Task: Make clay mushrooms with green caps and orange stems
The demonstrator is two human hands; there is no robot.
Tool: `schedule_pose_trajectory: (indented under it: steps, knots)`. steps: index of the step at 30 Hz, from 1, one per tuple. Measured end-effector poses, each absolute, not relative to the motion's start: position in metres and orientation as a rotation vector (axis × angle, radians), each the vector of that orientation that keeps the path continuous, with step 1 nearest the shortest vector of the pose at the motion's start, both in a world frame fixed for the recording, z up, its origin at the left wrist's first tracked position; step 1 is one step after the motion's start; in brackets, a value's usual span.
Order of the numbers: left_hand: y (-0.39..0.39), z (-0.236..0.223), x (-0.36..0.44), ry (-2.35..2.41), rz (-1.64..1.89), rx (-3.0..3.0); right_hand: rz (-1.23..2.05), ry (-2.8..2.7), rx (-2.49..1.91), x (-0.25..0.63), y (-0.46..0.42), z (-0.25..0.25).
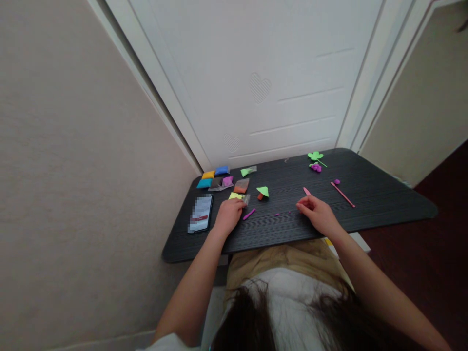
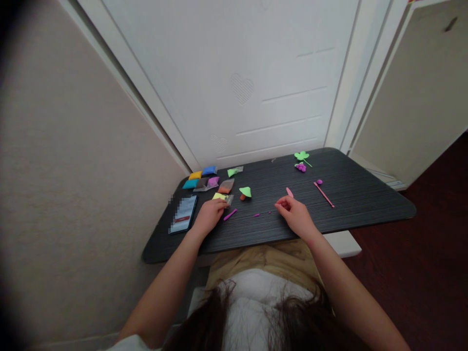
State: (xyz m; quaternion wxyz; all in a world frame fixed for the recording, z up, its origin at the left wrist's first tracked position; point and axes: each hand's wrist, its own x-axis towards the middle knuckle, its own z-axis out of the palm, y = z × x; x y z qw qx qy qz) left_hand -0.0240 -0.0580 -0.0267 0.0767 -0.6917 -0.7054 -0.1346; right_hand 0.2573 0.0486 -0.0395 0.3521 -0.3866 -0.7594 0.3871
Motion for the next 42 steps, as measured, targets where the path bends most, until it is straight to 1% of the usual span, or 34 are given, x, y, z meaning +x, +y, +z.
schedule_pose_trajectory:
  steps: [20,30,42]
  knots:
    - [-0.058,-0.027,-0.028,-2.082,-0.329,-2.108,0.985,-1.99,-1.004,0.257,0.047,-0.037]
    - [-0.04,-0.03,-0.033,-2.139,-0.292,-2.062,0.968,-2.022,-1.01,0.256,0.049,-0.038]
    - [-0.034,-0.036,-0.026,-2.214,-0.34,-1.918,0.993,-1.995,-0.988,0.258,0.045,-0.036]
